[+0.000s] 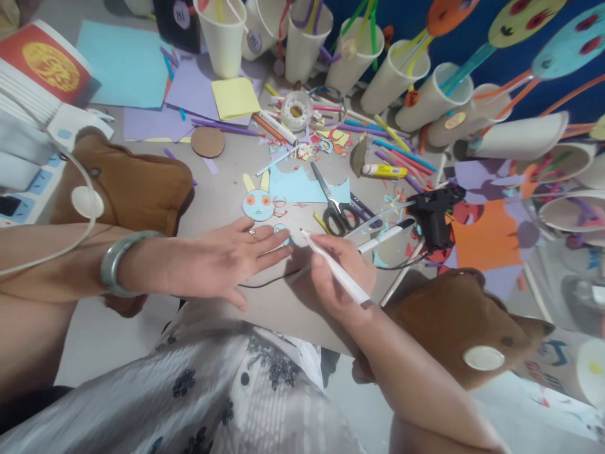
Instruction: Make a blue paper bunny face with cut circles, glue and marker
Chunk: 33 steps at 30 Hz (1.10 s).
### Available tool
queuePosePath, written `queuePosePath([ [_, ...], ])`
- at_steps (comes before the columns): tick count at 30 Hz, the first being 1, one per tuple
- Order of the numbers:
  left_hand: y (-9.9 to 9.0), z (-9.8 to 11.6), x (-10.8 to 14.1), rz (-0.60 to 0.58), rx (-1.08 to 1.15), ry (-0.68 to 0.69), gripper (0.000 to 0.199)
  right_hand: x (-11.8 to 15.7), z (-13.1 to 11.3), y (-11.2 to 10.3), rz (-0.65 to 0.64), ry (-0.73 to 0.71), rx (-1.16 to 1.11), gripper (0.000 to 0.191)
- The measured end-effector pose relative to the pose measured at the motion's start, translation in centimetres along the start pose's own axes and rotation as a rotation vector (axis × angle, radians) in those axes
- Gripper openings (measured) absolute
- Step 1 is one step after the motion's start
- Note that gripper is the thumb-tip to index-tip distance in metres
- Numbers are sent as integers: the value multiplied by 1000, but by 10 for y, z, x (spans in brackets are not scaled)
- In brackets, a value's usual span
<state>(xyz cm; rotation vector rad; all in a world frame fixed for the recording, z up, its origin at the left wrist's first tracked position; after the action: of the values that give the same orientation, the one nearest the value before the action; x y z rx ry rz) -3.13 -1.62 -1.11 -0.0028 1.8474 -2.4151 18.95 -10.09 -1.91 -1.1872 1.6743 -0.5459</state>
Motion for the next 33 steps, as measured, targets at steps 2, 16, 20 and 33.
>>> queuePosePath([
  [2, 2, -2, 0, -9, 8, 3, 102, -1, -1, 1, -4, -22, 33, 19],
  [16, -7, -3, -4, -49, -23, -4, 83, -6, -3, 9, -110, -75, -35, 12],
  [20, -9, -3, -4, -40, -46, 3, 87, -7, -5, 10, -126, -64, -20, 11],
  [33, -7, -3, 1, -15, -22, 13, 84, -5, -3, 16, -143, -70, -8, 19],
])
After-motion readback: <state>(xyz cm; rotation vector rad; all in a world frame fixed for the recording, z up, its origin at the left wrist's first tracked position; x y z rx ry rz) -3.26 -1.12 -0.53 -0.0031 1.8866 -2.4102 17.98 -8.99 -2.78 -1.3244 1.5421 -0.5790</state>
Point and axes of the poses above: each hand's wrist, its own x-axis away from the middle knuckle, its own y-axis out of the palm, z = x × y, the point moved 2 cm from there along -x, towards the middle knuckle, and after that the axes turned 3 degrees about y, right-handed, at the moved point
